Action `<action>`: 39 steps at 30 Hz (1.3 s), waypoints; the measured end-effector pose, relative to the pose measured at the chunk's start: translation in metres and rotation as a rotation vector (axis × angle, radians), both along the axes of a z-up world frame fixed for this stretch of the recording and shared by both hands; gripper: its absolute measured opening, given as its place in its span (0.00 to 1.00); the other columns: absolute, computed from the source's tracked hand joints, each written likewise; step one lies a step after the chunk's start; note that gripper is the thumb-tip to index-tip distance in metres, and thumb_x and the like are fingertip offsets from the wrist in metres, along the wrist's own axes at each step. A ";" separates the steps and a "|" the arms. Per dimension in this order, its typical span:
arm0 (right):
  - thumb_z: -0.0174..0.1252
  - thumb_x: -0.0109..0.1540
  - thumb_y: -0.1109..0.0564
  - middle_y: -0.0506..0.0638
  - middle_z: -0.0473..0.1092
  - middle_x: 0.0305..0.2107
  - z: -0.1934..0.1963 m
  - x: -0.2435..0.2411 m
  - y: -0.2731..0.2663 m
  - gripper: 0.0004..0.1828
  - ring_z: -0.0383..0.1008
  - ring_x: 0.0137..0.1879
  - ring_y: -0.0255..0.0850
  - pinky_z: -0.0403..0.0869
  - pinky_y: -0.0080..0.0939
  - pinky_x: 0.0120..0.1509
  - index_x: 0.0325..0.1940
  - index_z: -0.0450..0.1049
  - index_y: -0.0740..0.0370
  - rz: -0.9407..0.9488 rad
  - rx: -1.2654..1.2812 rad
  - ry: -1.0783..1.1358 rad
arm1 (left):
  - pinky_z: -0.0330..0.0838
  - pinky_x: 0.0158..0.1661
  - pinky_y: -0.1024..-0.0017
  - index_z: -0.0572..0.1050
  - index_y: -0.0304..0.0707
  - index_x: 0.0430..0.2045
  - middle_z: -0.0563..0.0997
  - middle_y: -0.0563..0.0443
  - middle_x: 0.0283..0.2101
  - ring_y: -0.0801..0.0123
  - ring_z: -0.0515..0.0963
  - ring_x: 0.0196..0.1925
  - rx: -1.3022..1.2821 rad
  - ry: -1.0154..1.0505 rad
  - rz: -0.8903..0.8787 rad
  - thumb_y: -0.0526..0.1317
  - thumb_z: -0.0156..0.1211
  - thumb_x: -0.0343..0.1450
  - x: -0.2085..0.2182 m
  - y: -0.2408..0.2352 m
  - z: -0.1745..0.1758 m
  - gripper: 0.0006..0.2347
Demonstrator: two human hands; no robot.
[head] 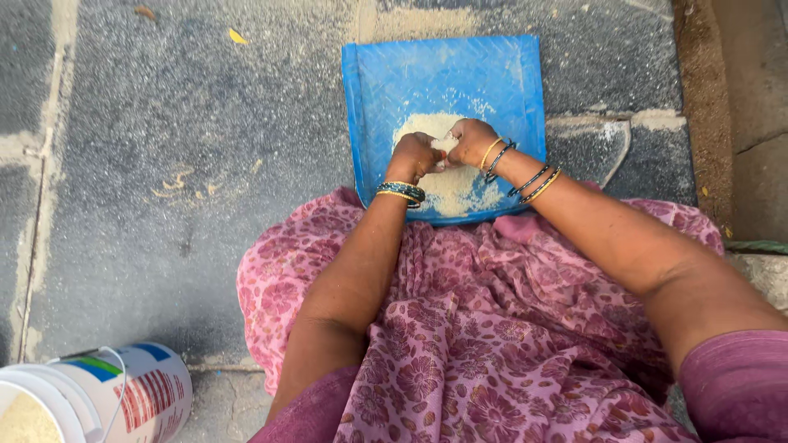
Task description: The person sits on the ground and winnows white grains in a blue tray by shaking and tossing them to separate chaff. They also pick out debris by hand and spread the grains evenly in the tray.
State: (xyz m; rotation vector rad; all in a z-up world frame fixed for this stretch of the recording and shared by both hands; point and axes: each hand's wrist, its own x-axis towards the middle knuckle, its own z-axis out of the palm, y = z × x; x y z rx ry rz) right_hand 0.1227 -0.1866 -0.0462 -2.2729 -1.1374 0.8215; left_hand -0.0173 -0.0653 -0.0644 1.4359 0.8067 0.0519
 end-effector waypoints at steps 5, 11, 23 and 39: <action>0.77 0.40 0.55 0.55 0.78 0.35 0.013 0.007 0.018 0.28 0.79 0.40 0.47 0.75 0.43 0.46 0.42 0.78 0.63 -0.021 0.116 -0.145 | 0.84 0.29 0.70 0.79 0.22 0.43 0.86 0.37 0.36 0.62 0.88 0.32 0.167 0.001 0.056 0.30 0.69 0.62 0.011 0.008 0.030 0.16; 0.75 0.43 0.56 0.53 0.77 0.35 0.010 0.018 0.021 0.28 0.78 0.41 0.44 0.75 0.41 0.46 0.46 0.79 0.61 -0.022 0.185 -0.074 | 0.79 0.42 0.65 0.81 0.32 0.44 0.85 0.36 0.40 0.55 0.87 0.41 0.495 0.099 -0.001 0.39 0.71 0.64 0.010 0.013 0.045 0.16; 0.74 0.47 0.61 0.52 0.78 0.38 0.034 0.005 0.018 0.25 0.79 0.43 0.43 0.76 0.42 0.48 0.49 0.80 0.59 0.014 0.123 -0.061 | 0.76 0.51 0.64 0.83 0.38 0.41 0.85 0.39 0.45 0.54 0.84 0.50 0.508 0.153 -0.049 0.40 0.68 0.64 0.006 0.009 0.065 0.13; 0.54 0.55 0.72 0.64 0.76 0.46 0.005 0.079 0.054 0.28 0.76 0.55 0.60 0.74 0.53 0.61 0.55 0.80 0.52 0.389 -0.114 -0.531 | 0.71 0.55 0.57 0.81 0.34 0.38 0.80 0.31 0.47 0.41 0.78 0.52 1.101 0.098 -0.308 0.28 0.52 0.66 0.042 0.089 -0.025 0.11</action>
